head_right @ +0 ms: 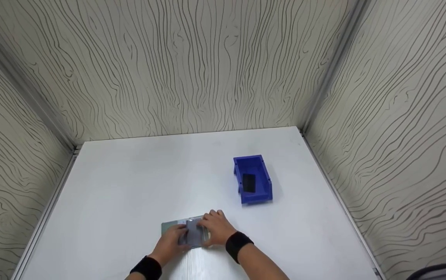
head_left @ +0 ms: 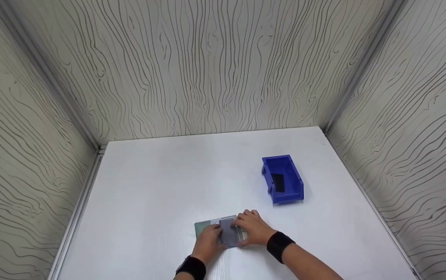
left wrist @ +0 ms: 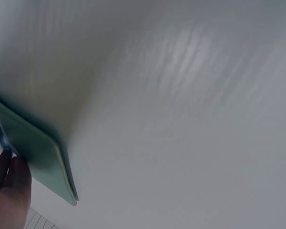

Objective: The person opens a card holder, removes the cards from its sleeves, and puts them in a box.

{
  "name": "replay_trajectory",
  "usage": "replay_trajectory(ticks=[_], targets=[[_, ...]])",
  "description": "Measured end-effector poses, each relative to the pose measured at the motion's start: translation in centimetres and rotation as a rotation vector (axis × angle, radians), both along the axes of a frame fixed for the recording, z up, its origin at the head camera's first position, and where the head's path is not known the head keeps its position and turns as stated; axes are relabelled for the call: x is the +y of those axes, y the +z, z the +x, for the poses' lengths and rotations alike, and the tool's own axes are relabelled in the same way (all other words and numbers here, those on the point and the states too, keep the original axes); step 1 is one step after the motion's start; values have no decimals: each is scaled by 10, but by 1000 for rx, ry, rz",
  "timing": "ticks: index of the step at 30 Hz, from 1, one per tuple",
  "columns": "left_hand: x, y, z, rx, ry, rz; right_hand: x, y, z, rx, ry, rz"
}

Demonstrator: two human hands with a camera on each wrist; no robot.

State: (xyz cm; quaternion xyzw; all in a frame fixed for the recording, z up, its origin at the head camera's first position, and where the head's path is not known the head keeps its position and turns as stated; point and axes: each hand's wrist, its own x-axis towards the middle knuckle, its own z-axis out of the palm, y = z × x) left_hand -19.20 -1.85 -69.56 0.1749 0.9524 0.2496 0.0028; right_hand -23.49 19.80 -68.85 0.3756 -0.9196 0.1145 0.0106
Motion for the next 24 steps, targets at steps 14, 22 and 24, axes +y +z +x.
replay_trajectory(ticks=[14, 22, 24], targets=[[0, 1, 2, -36, 6, 60, -4, 3, 9, -37, 10, -6], [-3, 3, 1, -169, 42, 211, -11, 9, 14, -39, 18, -117], [-4, 4, -1, -227, 74, 303, -13, 9, 15, 2, 37, -152]])
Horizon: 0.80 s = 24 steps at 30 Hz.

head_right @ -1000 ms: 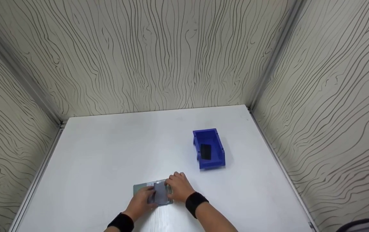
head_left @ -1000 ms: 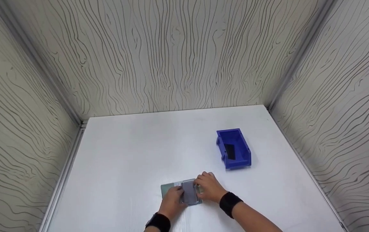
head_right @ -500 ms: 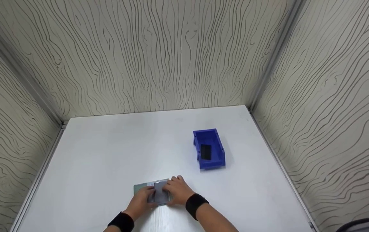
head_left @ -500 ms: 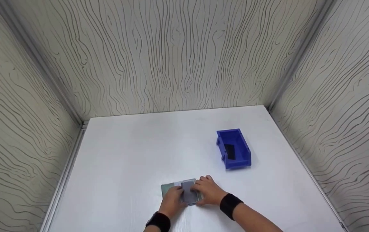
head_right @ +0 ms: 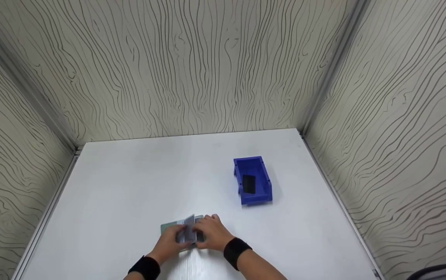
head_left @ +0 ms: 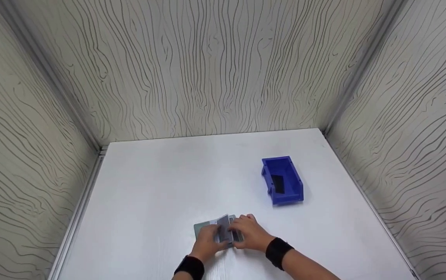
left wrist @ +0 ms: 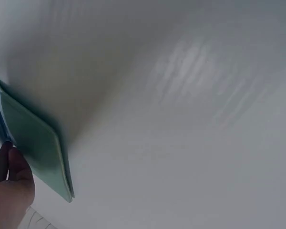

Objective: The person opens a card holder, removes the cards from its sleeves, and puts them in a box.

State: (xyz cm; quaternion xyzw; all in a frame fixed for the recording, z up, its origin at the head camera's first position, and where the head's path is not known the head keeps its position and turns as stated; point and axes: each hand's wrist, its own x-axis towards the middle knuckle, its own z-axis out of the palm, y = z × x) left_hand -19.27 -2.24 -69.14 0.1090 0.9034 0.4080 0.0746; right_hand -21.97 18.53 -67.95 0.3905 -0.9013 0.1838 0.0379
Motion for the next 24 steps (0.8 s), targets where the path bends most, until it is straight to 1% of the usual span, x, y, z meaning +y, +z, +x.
replay_trajectory(ticks=[3, 5, 9, 11, 14, 18, 21, 24], targets=[[-2, 2, -1, -78, 70, 146, -4, -1, 1, 57, 22, -36], [-4, 3, -2, -97, 112, 215, -6, -2, 1, 68, 29, -47], [-6, 4, -4, -98, 191, 299, -12, -1, 2, 50, 24, -58], [-7, 4, -5, -90, 233, 318, -15, -1, 3, 43, 26, -66], [-8, 5, -6, -107, 289, 344, -19, -2, 5, 34, 40, -70], [-11, 7, -6, -106, 325, 352, -25, -3, 6, -18, 52, -58], [-14, 6, -6, -77, 333, 335, -27, -2, 6, -76, 45, -47], [-16, 5, -5, -58, 356, 307, -28, -3, 5, -90, 47, -14]])
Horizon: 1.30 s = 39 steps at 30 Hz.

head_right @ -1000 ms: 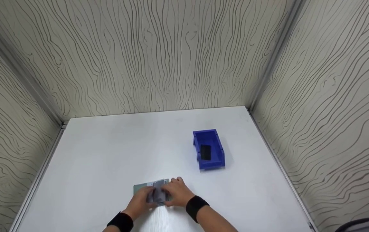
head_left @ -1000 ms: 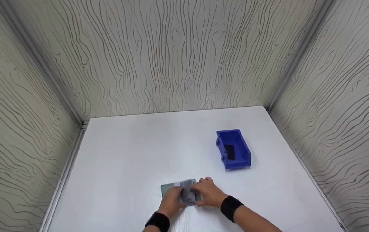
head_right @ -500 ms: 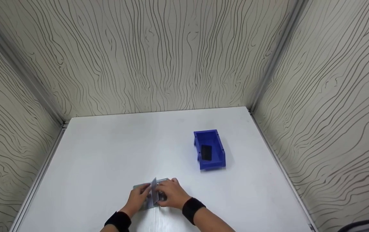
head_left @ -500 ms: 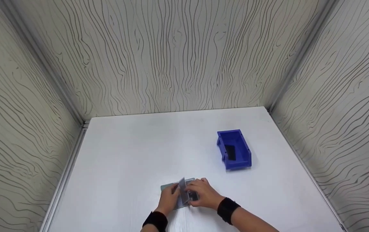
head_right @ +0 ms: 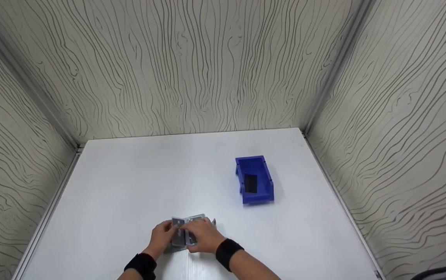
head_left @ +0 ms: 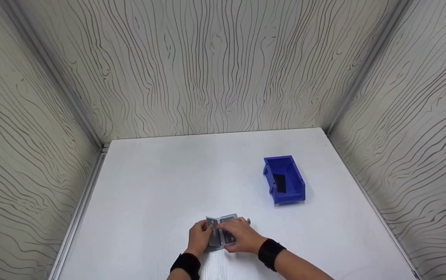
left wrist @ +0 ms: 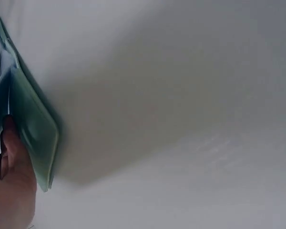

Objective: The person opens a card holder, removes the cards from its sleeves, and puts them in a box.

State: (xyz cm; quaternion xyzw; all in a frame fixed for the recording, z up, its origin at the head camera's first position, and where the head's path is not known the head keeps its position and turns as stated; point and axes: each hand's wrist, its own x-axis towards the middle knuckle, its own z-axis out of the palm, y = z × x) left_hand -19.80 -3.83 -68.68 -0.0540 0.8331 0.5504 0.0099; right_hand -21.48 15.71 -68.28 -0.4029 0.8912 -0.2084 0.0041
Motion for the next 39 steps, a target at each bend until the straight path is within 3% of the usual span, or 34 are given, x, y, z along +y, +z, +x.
replay_trajectory(ticks=[11, 20, 29, 34, 39], targets=[[-2, -4, 2, -36, 111, -249, 3, -5, -1, -1, -17, 176], [-1, -9, 5, -71, 165, -420, 6, -11, 2, 54, -14, 166], [2, -12, 5, -45, 115, -398, 2, -9, 6, -14, -75, 147], [2, -12, 6, -42, 112, -376, -6, -4, 6, -167, -173, 7], [2, -9, 9, -57, 104, -330, -15, -1, 4, -461, -297, -286]])
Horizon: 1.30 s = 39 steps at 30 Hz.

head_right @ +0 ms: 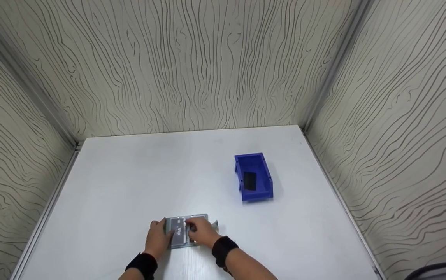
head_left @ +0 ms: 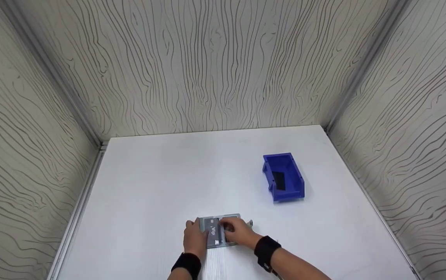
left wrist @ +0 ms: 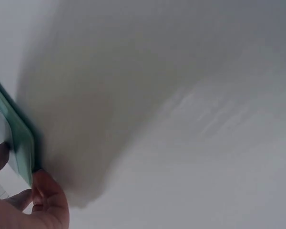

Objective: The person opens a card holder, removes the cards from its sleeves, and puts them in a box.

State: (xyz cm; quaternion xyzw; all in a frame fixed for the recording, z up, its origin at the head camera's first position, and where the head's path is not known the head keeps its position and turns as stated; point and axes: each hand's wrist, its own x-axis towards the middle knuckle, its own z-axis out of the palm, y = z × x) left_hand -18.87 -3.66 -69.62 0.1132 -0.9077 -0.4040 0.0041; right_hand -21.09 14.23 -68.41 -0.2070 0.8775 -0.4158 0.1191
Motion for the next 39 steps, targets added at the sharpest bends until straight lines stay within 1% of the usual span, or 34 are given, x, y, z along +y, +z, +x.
replay_trajectory(ticks=[3, 8, 11, 13, 17, 19, 22, 24, 27, 31, 36, 39], targets=[[0, 2, 1, 0, 3, 17, -5, 5, -1, -149, -81, -126], [2, 5, 0, 7, 3, 17, -9, 11, -5, -355, -216, -256], [3, 4, -2, -1, 4, 12, -11, 11, -7, -447, -300, -302], [3, 5, -3, -5, 6, 12, -12, 11, -10, -491, -341, -324], [3, 5, -4, -10, 9, 21, -15, 13, -13, -568, -383, -352], [3, 5, -4, -10, 6, 22, -16, 16, -14, -594, -395, -357], [4, 5, -4, -9, 6, 21, -20, 20, -15, -627, -438, -362], [4, 6, -5, -15, 6, 22, -23, 23, -15, -634, -473, -360], [5, 4, -5, 0, -9, 2, -26, 27, -15, -631, -511, -337], [4, 3, -6, 22, -22, -34, -25, 28, -16, -630, -514, -311], [2, 6, -5, 17, -12, -22, -25, 24, -18, -658, -520, -292], [0, 6, -5, -2, -2, 5, -30, 20, -18, -633, -528, -291]])
